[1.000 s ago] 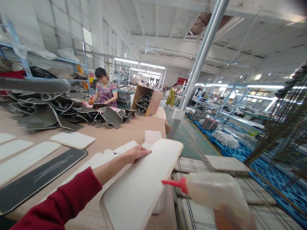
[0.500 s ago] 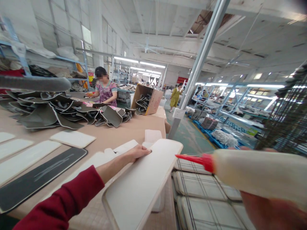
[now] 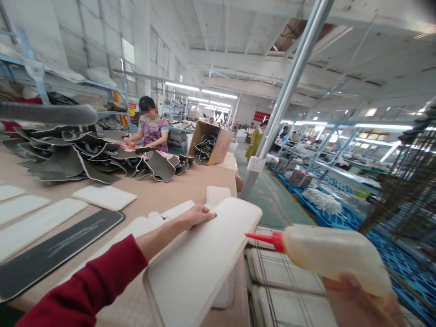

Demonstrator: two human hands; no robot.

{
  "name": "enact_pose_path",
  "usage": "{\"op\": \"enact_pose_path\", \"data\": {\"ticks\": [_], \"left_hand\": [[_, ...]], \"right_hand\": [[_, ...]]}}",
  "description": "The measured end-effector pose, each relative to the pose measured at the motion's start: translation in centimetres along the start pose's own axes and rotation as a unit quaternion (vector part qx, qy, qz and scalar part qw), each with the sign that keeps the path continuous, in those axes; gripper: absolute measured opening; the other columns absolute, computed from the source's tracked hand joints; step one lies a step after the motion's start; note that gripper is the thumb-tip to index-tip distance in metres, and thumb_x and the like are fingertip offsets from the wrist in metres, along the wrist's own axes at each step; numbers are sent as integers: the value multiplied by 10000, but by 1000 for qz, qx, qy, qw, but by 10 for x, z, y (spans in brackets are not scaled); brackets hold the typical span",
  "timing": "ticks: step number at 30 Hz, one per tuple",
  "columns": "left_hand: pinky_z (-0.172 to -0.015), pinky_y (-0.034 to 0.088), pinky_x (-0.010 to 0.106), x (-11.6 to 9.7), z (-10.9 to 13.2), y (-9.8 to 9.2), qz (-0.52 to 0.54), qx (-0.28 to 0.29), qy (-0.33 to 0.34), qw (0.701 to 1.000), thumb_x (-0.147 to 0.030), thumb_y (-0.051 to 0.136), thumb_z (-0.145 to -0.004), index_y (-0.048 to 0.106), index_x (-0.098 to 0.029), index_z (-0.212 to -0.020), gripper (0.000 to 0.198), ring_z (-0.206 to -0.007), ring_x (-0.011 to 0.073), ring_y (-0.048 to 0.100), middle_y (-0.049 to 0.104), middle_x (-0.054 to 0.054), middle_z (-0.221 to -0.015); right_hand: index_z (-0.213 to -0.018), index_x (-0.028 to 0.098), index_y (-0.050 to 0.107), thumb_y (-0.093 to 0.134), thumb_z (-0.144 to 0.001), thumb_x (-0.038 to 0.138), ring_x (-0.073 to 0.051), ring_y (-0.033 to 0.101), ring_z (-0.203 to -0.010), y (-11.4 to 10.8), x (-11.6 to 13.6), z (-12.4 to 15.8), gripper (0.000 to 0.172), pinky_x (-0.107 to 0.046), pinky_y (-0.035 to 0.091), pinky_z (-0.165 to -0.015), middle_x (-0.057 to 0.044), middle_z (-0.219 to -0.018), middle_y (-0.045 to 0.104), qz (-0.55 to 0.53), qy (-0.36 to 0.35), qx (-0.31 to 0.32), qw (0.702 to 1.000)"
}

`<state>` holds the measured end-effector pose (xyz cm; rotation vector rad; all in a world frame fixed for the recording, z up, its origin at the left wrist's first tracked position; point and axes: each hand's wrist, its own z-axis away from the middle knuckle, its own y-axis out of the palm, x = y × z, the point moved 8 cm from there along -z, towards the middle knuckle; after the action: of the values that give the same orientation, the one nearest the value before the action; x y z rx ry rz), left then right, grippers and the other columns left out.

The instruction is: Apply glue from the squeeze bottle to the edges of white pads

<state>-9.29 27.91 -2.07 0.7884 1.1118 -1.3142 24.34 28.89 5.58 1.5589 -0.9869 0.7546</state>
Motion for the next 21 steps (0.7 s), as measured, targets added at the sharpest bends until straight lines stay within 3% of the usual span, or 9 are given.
{"op": "enact_pose_path", "data": {"ticks": [4,7,10,15,21], "left_hand": [[-405,319,217,-7,-1,4,6,5,8,1000,-622,751,-408,558,-167,-589,527,-461,120,524,611,-13,-518],[-424,355,223,-10,-3,11,16,18,-1,1000,-603,762,-410,583,-161,-604,515,-496,137,559,645,7,-556],[-435,378,228,-12,-4,17,18,27,-7,999,-590,770,-406,595,-157,-608,508,-495,135,560,648,8,-561],[-432,378,230,-13,-7,22,22,33,-10,999,-560,782,-426,575,-161,-588,477,-462,122,536,630,-5,-537],[-439,384,233,-12,-7,22,33,34,-14,999,-553,794,-427,582,-156,-584,477,-445,115,521,625,-5,-524]], "right_hand": [[-1159,246,600,850,-473,250,-210,631,-912,-36,-26,6,731,-206,537,-722,-40,-1064,665,-17,44,-56,997],[-1196,256,575,807,-600,322,-203,594,-1023,-40,-30,13,643,-203,503,-811,-34,-1071,664,-5,46,-56,997],[-1182,254,580,817,-590,346,-206,580,-1052,-42,-31,13,645,-204,491,-829,-39,-1062,666,2,46,-58,997],[-1054,225,636,869,-442,281,-215,644,-857,-54,-37,7,658,-217,526,-741,-37,-888,691,-13,50,-88,995],[-932,201,640,858,-470,268,-214,649,-756,-58,-42,4,515,-258,541,-714,-47,-800,684,-10,42,-79,996]]}}
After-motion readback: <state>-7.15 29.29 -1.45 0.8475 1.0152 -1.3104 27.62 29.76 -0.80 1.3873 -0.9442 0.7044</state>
